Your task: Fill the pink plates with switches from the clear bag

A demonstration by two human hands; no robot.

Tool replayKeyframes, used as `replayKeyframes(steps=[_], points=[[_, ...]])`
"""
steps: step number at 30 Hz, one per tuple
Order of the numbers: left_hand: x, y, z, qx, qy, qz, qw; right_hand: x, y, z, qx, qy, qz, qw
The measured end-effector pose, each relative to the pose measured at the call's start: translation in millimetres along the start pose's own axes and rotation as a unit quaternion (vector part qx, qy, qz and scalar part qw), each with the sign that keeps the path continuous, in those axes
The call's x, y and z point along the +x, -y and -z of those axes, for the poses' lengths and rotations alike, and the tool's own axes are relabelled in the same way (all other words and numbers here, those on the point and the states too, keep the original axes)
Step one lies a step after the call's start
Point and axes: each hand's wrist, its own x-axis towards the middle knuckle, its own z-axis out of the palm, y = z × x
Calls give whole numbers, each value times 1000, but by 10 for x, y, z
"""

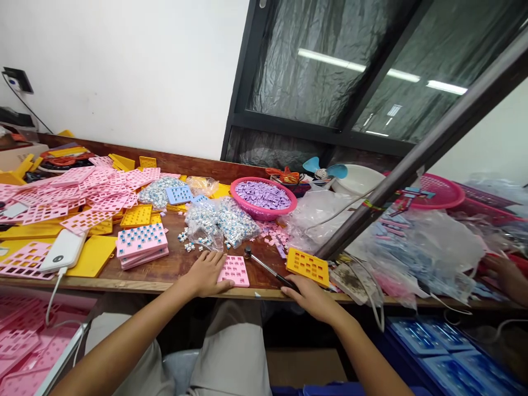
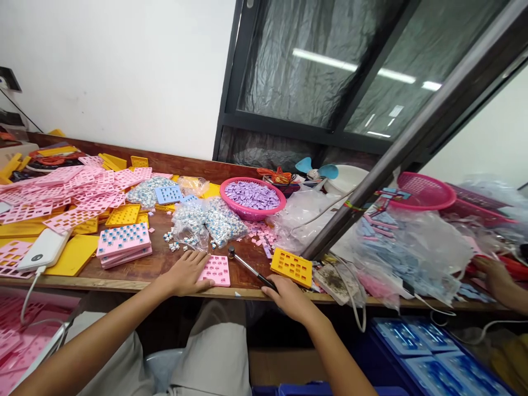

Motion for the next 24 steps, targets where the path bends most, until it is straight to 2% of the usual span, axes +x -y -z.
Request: replayKeyframes(steps=[2, 6, 9, 11, 16, 20, 24], points=[[21, 18, -14, -4, 8, 9, 1000, -71, -40, 39, -7, 6, -2, 1000], [71, 36, 6, -22, 14, 17, 1000, -156, 12, 92, -8, -42, -14, 999], [86, 40, 10, -26, 8, 10, 1000, -154, 144, 52, 33, -71, -3, 997], [84, 39, 1, -23, 0, 7, 1000, -143, 196, -1, 40, -67, -8, 997], [71, 32, -31, -19, -11, 7, 1000, -170, 151, -122, 14, -86, -20, 996], [92, 31, -55, -17, -18, 13, 1000, -271, 155, -136, 2, -50, -33, 998], [143, 20, -88, -13, -20, 27, 999, -413, 204, -122, 20, -96, -26, 995]])
